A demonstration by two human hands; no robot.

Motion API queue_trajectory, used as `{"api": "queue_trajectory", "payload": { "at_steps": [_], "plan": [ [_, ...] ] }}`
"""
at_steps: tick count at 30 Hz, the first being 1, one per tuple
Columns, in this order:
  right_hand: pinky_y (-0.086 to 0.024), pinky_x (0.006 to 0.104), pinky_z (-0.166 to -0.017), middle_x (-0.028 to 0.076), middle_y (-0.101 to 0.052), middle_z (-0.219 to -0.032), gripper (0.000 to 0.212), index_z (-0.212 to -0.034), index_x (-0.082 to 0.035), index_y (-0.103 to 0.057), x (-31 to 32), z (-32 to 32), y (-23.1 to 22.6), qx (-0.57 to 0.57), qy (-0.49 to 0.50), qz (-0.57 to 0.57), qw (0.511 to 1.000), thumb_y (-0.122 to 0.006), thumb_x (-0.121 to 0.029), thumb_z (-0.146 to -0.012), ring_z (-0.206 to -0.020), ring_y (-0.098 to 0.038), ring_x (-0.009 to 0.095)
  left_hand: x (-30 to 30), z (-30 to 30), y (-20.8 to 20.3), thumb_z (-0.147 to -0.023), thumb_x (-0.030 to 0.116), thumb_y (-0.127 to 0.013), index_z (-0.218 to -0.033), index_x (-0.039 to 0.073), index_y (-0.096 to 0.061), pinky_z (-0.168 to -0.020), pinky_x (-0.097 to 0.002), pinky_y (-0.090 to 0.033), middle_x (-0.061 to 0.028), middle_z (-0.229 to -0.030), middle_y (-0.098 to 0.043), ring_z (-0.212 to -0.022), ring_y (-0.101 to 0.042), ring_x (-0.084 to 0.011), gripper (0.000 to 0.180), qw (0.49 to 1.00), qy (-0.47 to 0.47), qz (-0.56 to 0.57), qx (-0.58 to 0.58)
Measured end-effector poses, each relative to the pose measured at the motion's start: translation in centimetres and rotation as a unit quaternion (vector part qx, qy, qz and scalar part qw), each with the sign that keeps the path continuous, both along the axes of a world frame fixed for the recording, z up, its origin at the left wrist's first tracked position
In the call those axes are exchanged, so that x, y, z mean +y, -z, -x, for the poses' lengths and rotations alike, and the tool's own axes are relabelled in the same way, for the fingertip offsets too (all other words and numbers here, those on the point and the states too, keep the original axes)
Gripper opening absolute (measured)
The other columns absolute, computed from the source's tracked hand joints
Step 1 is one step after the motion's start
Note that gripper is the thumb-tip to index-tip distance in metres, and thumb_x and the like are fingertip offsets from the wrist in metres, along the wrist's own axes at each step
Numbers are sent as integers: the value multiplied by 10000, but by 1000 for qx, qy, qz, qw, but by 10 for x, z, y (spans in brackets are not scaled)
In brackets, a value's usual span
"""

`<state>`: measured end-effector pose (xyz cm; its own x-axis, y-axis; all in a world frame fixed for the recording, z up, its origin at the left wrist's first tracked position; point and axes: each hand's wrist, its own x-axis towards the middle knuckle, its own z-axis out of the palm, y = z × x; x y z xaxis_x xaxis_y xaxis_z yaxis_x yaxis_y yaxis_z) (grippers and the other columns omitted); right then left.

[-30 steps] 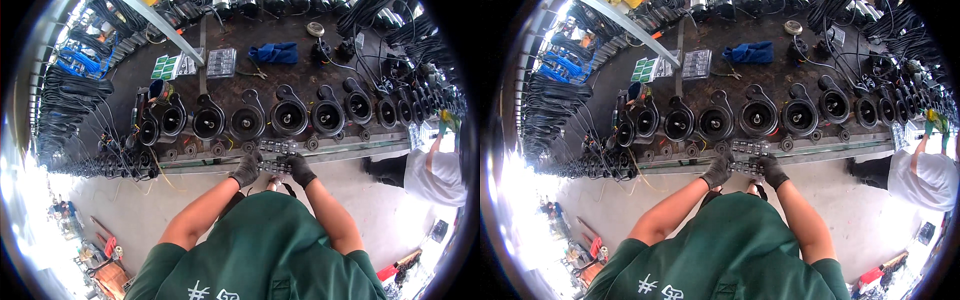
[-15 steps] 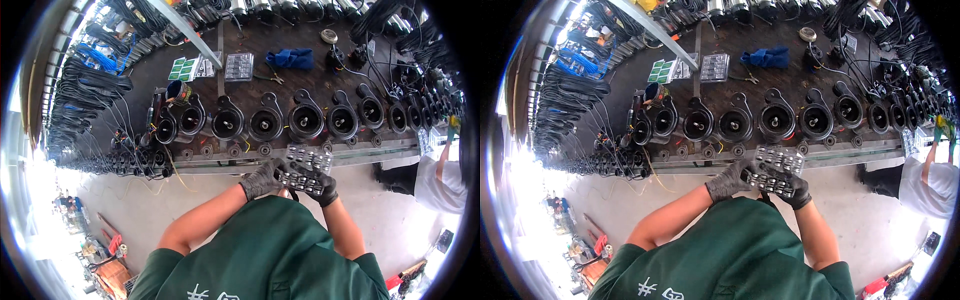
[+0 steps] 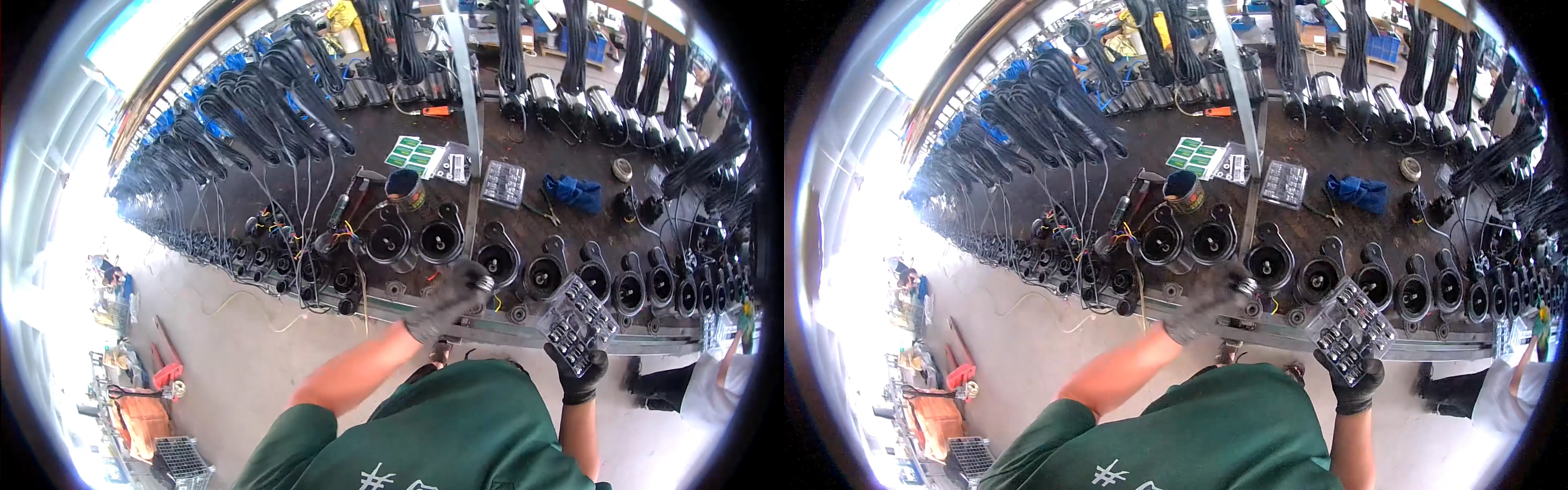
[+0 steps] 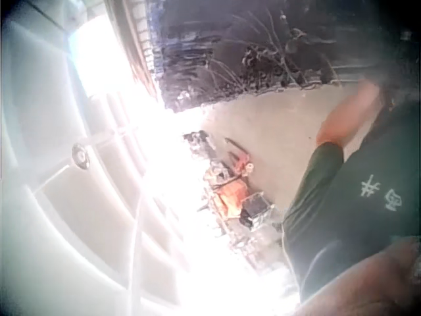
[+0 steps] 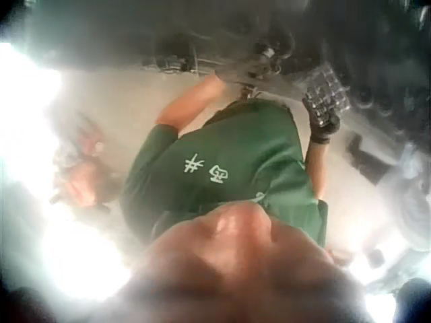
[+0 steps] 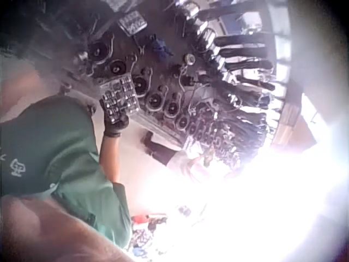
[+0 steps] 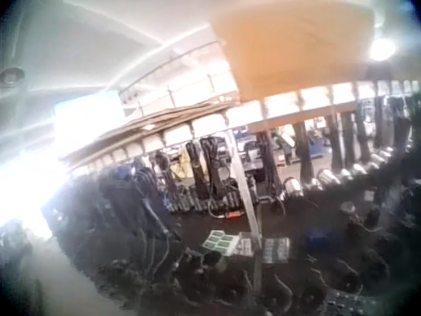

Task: The person walks along an assembly line, removes mechanical seal components from plastic packaging, and installs them one by one into pump housings by hand.

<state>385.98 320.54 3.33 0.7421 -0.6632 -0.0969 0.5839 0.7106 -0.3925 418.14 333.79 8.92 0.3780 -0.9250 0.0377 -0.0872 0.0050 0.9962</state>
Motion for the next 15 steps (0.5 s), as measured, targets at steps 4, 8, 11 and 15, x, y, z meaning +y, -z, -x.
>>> {"api": "queue_trajectory", "payload": {
  "at_steps": [4,8,11,15],
  "plan": [
    [-560,665,-962,213,-543,-1494,894,-1602,-129,-372,18,-33,-17,28,19,23,999,-709,-309,-793,-1312,-589,417,61,-123,26,-897,203,-777,-1221,80,-642,-876,-307,-551,-45,-1090,-683,-1025,-661,-145,372,992,-65,-89,67],
    [-586,689,-939,204,-532,-1499,915,-1595,-120,-373,40,-61,-23,38,50,0,998,-730,-296,-772,-1302,-584,460,90,-236,70,-953,179,-735,-1174,62,-706,-802,-276,-578,-27,-1033,-737,-876,-686,-126,251,982,-126,-135,44],
    [-561,700,-961,210,-538,-1494,875,-1590,-150,-399,51,-74,-18,36,46,13,998,-720,-307,-792,-1324,-566,453,86,-263,70,-934,149,-733,-1162,33,-724,-738,-267,-550,-33,-968,-730,-817,-670,-121,256,973,-114,-178,91],
    [-536,683,-987,210,-534,-1505,848,-1601,-210,-405,70,-85,-12,41,45,36,998,-716,-337,-822,-1355,-538,446,72,-280,83,-913,113,-733,-1173,23,-752,-670,-275,-530,-33,-915,-735,-761,-661,-129,276,969,-25,-229,86]
  ]
}}
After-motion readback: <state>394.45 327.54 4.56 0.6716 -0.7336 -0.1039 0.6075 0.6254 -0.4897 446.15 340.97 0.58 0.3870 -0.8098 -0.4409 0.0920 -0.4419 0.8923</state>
